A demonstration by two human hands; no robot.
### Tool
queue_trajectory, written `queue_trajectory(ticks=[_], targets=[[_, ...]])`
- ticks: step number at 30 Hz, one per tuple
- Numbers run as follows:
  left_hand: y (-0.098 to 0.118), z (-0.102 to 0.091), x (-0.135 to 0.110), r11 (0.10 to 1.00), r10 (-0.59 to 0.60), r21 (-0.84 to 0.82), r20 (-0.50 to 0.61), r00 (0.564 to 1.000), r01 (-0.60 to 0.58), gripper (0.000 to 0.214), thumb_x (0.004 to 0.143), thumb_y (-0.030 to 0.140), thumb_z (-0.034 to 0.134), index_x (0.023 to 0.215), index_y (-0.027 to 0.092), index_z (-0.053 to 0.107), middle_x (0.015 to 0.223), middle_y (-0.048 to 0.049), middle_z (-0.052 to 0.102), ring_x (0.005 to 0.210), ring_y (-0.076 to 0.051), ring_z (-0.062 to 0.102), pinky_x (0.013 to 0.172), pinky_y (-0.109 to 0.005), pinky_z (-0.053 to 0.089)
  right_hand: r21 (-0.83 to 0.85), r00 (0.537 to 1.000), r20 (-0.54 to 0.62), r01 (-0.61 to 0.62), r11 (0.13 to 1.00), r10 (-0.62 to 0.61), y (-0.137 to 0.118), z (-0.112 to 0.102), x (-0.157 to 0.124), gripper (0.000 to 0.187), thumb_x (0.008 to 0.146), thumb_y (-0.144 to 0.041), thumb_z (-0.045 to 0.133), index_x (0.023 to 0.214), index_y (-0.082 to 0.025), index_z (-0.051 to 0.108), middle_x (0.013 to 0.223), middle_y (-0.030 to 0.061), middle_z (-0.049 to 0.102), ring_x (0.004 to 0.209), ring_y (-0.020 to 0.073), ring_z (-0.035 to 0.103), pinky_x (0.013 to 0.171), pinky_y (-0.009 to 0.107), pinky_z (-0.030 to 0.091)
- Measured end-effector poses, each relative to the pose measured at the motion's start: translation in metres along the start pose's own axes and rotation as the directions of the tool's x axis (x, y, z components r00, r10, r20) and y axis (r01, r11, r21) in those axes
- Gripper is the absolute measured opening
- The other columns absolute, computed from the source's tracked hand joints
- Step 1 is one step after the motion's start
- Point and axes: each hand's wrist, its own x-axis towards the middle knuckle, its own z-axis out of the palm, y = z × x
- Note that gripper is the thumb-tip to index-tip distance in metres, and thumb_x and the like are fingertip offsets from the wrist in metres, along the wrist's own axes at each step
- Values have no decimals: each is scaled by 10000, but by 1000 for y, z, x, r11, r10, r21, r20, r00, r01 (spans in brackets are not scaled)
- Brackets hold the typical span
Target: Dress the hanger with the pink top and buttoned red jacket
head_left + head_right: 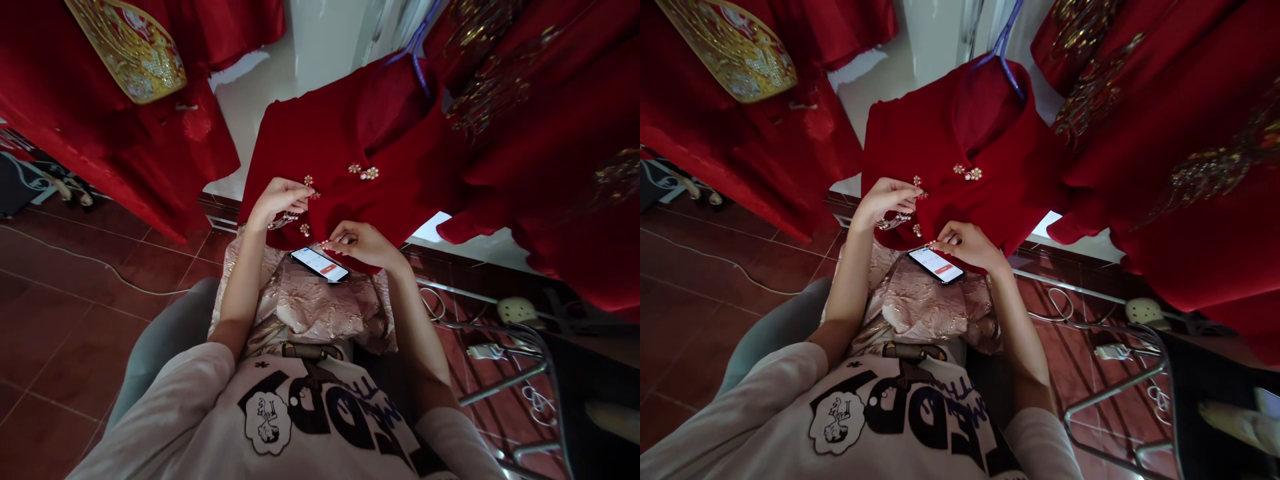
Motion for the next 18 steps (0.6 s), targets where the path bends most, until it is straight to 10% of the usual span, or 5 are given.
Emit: queue_trajectory(ticks=[18], targets=[[-4, 9, 0, 976, 15, 217, -102, 995, 7, 265, 1012, 155, 711, 750, 129, 679, 681, -36, 734, 578, -93, 694, 636, -188, 571, -31, 1000, -17, 17, 999, -17, 4, 0, 1, 556, 713, -728, 830, 825, -202, 690, 849, 77, 762, 763, 195, 686, 702, 337, 535]])
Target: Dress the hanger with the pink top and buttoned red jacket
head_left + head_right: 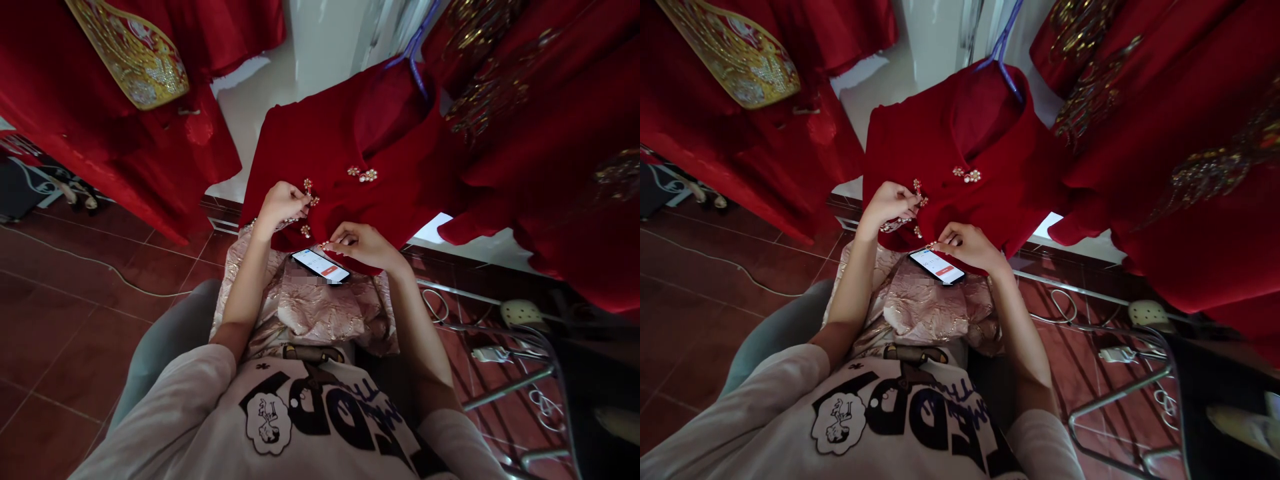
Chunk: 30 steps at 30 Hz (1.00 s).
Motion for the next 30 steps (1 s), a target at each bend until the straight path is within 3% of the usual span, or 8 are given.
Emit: queue_trajectory(ticks=[4, 8, 10, 14, 17, 21, 28, 30], targets=[[-6, -12, -1, 976, 110, 201, -139, 984, -81, 275, 1012, 268, 734, 759, 165, 698, 718, -49, 756, 678, -150, 727, 767, -267, 602, -25, 1000, -5, -14, 1000, 13, -1, -12, -7, 543, 711, -723, 832, 815, -208, 697, 824, 72, 759, 768, 206, 696, 720, 351, 546], [4, -21, -8, 877, 319, 468, -397, 860, -109, 262, 1025, 292, 713, 783, 193, 712, 785, -63, 751, 946, -243, 754, 980, -343, 569, -61, 993, -117, -16, 998, 9, -2, -34, -20, 539, 706, -719, 844, 822, -212, 700, 847, 79, 762, 768, 211, 700, 733, 367, 551], [15, -14, -12, 814, 456, 530, -329, 827, -237, 227, 1047, 317, 687, 854, 203, 727, 859, -60, 754, 1022, -251, 738, 1026, -347, 550, -80, 981, -192, -16, 997, 0, -1, -43, -27, 552, 701, -734, 845, 820, -216, 695, 857, 83, 764, 771, 214, 701, 741, 375, 553], [35, 17, -15, 590, 674, 572, 38, 737, -570, 123, 1041, 308, 684, 1089, 224, 761, 1196, -78, 739, 1195, -280, 680, 1157, -454, 501, -93, 953, -302, -8, 996, -20, -2, -53, -36, 575, 700, -761, 837, 815, -219, 683, 866, 91, 764, 771, 216, 701, 741, 382, 555], [45, 37, -10, 491, 714, 592, 148, 684, -640, 247, 1018, 256, 692, 1259, 237, 745, 1382, -128, 665, 1356, -341, 593, 1306, -598, 316, -92, 951, -307, 14, 996, -42, -4, -54, -40, 588, 708, -777, 828, 819, -218, 685, 865, 96, 765, 767, 219, 704, 730, 384, 562], [59, 41, 5, 488, 715, 577, 166, 679, -655, 260, 980, 227, 726, 1238, 221, 751, 1432, -175, 623, 1490, -417, 475, 1352, -688, 109, -107, 961, -270, 40, 993, -67, -7, -56, -41, 588, 722, -786, 826, 813, -221, 690, 844, 90, 769, 755, 218, 707, 727, 386, 572], [88, 30, 22, 443, 690, 488, 351, 634, -752, 112, 957, 237, 725, 1044, 250, 795, 1344, -125, 660, 1463, -385, 489, 1350, -687, 182, -93, 961, -267, 49, 994, -73, -4, -59, -41, 614, 701, -808, 837, 824, -222, 696, 842, 85, 772, 753, 216, 702, 720, 384, 561], [92, 30, 23, 490, 667, 458, 351, 657, -742, 114, 932, 239, 752, 1032, 251, 804, 1331, -114, 674, 1451, -385, 496, 1351, -684, 205, -85, 964, -257, 43, 995, -64, -3, -60, -40, 607, 702, -796, 844, 826, -220, 699, 844, 86, 769, 750, 212, 694, 718, 383, 555]])
